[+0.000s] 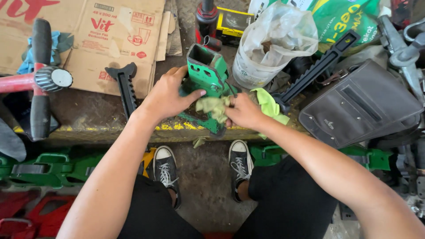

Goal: Cleaning various components of a mechanical car jack with a cloth.

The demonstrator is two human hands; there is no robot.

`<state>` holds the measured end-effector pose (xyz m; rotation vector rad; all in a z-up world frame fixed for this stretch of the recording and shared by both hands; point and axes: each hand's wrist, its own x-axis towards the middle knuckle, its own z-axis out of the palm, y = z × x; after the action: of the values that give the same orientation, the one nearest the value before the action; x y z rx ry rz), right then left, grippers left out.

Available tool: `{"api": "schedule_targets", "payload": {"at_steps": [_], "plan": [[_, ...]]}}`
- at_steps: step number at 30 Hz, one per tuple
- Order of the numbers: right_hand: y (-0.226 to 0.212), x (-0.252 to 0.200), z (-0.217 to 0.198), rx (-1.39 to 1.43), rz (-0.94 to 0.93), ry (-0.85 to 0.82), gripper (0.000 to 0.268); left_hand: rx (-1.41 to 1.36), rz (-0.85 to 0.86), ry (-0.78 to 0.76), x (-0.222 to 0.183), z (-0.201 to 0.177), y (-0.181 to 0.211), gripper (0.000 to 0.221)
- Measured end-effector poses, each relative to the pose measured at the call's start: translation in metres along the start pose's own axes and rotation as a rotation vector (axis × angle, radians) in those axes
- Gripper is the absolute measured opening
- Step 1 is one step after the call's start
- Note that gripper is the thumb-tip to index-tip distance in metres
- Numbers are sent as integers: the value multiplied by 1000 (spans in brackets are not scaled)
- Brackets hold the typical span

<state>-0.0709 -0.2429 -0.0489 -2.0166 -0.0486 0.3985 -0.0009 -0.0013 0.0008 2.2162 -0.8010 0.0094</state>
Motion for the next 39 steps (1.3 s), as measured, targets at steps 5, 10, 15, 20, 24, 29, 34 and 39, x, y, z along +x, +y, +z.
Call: {"api": "schedule_targets", "payload": {"at_steps": [5,10,15,20,24,29,34,39], "plan": [[6,6,12,26,-274,356,12,-4,19,11,2,0,-5,69],[50,26,14,206,-371,446,27,-36,2,-14,2,-2,-4,69],[23,8,11,92,-335,364,42,-3,2,-29,3,-4,-3,71],[41,-9,18,50,-255,214,34,-11,19,-31,2,-5,2,74],[85,-15,21,-521,-77,-66,43,3,-13,-38,0,-6,3,75],[59,-32,29,-855,-650,-241,30,-13,9,-18,2,-6,2,73],[14,-33,46,-1111,-732,-129,27,-40,-33,-53,2,-7,2,74],[-1,-19,73,-1385,-869,11,30,9,-5,-17,0,0,-5,78]]}}
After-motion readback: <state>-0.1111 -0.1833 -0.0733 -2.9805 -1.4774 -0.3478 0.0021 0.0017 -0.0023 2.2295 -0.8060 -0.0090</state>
